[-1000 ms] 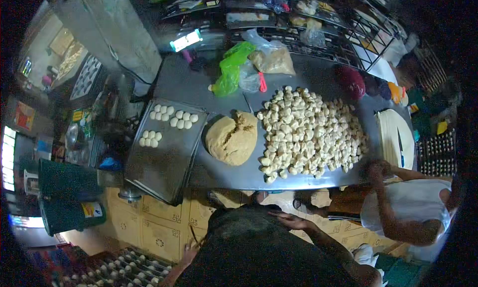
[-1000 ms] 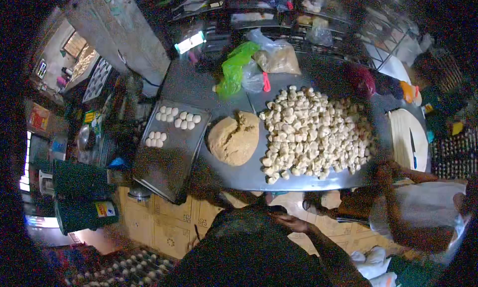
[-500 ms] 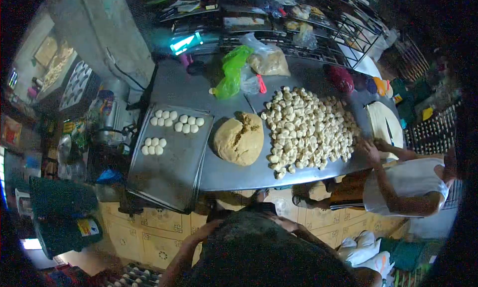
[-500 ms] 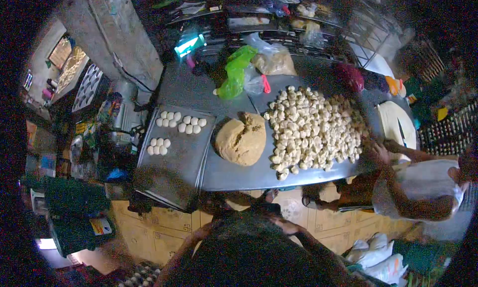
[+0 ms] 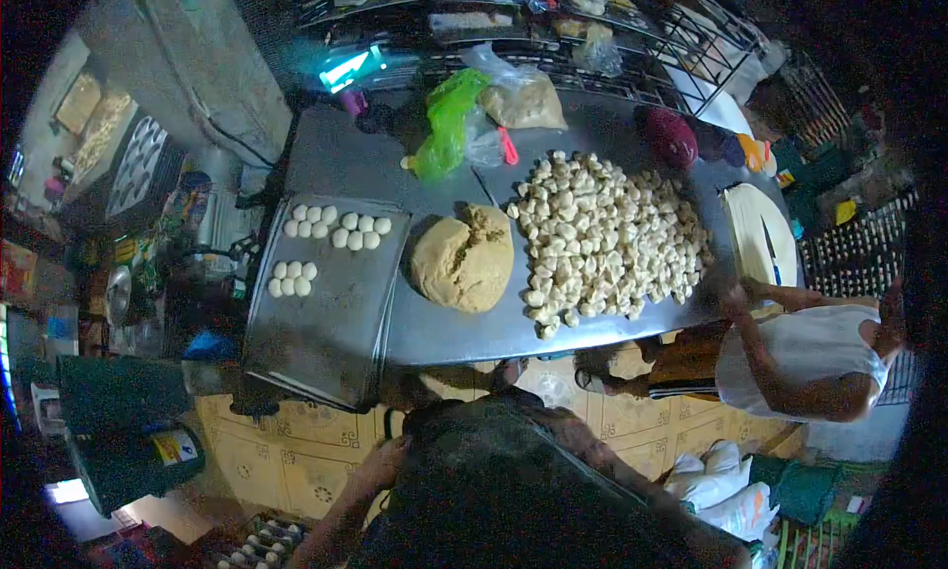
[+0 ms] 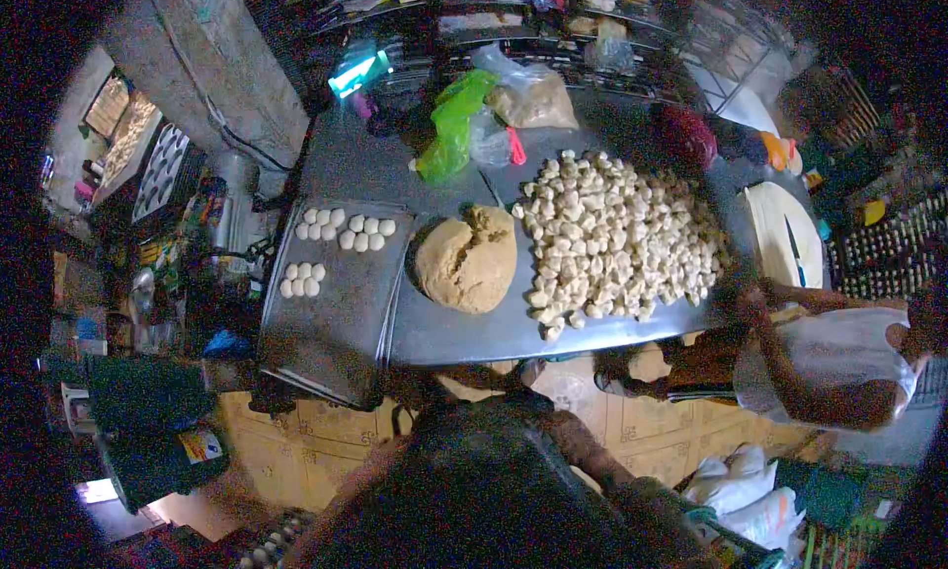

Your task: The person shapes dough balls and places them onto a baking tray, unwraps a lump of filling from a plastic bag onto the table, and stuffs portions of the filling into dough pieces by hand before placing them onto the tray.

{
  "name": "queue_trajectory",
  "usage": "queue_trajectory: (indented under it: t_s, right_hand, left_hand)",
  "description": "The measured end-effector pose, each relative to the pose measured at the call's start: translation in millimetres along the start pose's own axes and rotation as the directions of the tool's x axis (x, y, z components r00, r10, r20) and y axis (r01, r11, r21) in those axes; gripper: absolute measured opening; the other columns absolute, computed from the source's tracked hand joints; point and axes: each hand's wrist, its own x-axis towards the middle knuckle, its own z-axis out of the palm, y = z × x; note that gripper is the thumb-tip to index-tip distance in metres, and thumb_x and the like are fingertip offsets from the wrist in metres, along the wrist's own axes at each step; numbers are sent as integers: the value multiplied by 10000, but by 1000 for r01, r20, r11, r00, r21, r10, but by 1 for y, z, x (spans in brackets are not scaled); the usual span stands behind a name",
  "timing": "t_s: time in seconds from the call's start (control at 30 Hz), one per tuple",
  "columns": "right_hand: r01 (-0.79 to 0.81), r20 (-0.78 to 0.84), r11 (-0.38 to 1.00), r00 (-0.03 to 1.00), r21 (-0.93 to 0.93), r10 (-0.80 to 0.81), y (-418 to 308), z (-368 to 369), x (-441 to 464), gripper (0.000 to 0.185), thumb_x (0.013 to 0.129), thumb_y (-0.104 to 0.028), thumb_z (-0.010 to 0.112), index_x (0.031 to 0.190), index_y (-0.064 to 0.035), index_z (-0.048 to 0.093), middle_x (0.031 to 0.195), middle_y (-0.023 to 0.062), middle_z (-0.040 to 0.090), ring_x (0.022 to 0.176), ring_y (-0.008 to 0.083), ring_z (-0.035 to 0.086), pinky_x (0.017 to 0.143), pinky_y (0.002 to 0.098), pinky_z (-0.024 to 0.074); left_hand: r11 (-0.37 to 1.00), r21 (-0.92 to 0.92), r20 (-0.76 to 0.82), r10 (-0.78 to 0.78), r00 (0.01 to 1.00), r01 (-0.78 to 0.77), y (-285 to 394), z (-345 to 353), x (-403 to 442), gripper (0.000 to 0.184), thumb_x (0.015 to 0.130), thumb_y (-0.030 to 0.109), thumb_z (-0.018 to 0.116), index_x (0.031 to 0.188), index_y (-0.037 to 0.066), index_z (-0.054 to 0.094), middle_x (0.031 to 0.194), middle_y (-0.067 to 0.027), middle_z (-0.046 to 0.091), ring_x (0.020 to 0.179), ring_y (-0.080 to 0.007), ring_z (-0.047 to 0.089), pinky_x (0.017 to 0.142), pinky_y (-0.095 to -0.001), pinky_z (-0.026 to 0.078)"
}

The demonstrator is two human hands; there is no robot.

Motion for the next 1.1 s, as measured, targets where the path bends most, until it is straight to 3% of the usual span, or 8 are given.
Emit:
queue_trajectory:
  t_s: [0.17,0.23,0.47,0.67,0.8,0.87,0.93,1.1]
  right_hand:
    - [70,145,996,986,63,-78,87,-12,-5,406,974,-369,502,1303,-147,591,1272,173,607,1135,321,597,1033,364,450]
    - [21,485,731,761,-683,431,-19,-81,-5,354,992,-335,485,1269,-146,600,1205,163,642,1095,291,620,1005,354,468]
    - [-9,143,740,983,673,-118,-20,-123,51,490,959,-361,598,1393,-153,508,1196,202,631,1092,352,617,906,402,510]
    - [276,534,909,842,-311,-73,33,-168,22,491,926,-245,632,1392,-158,505,1239,185,605,1072,352,623,900,444,509]
    - [194,343,872,939,-449,-32,34,-184,66,516,874,-262,666,1365,-169,537,1278,154,567,1060,351,626,877,486,516]
    - [155,25,945,988,-289,-154,-26,-176,97,513,826,-265,703,1314,-165,585,1213,143,598,1045,349,630,862,474,524]
    - [315,-124,919,928,-236,-350,-52,-146,131,406,854,-222,662,1252,-151,622,1112,148,638,992,360,638,818,449,537]
    - [275,-138,882,927,-382,-349,-74,-110,166,297,933,-165,599,1222,-103,631,1093,162,667,949,324,672,786,404,551]
  left_hand:
    - [759,-644,-81,-191,978,95,15,31,10,517,928,211,590,1404,60,456,1424,-179,478,1264,-349,500,952,-460,489]
    - [875,-336,172,-306,936,348,59,-13,32,524,947,231,581,1421,57,438,1470,-173,428,1301,-350,464,998,-465,456]
    - [595,-660,-83,-664,743,458,68,57,80,423,995,208,531,1403,109,482,1464,-176,431,1316,-349,450,1024,-478,437]
    - [494,-864,-226,-546,807,92,55,89,45,382,1013,180,508,1382,80,504,1378,-169,524,1295,-321,469,1045,-447,422]
    - [364,-635,159,-801,576,681,12,79,17,418,1026,240,499,1410,77,480,1362,-157,544,1297,-323,468,1067,-457,401]
    - [754,389,-395,-382,835,529,-2,63,44,424,1022,344,508,1366,100,543,1282,-170,605,1172,-331,578,960,-473,487]
    - [715,-694,-519,-577,630,84,61,-26,123,443,1015,424,502,1272,85,628,1167,-164,669,1035,-308,655,878,-426,538]
    - [686,-721,-243,-389,889,104,99,-112,236,345,974,187,625,1292,54,606,1177,-90,664,1038,-152,626,889,-310,513]
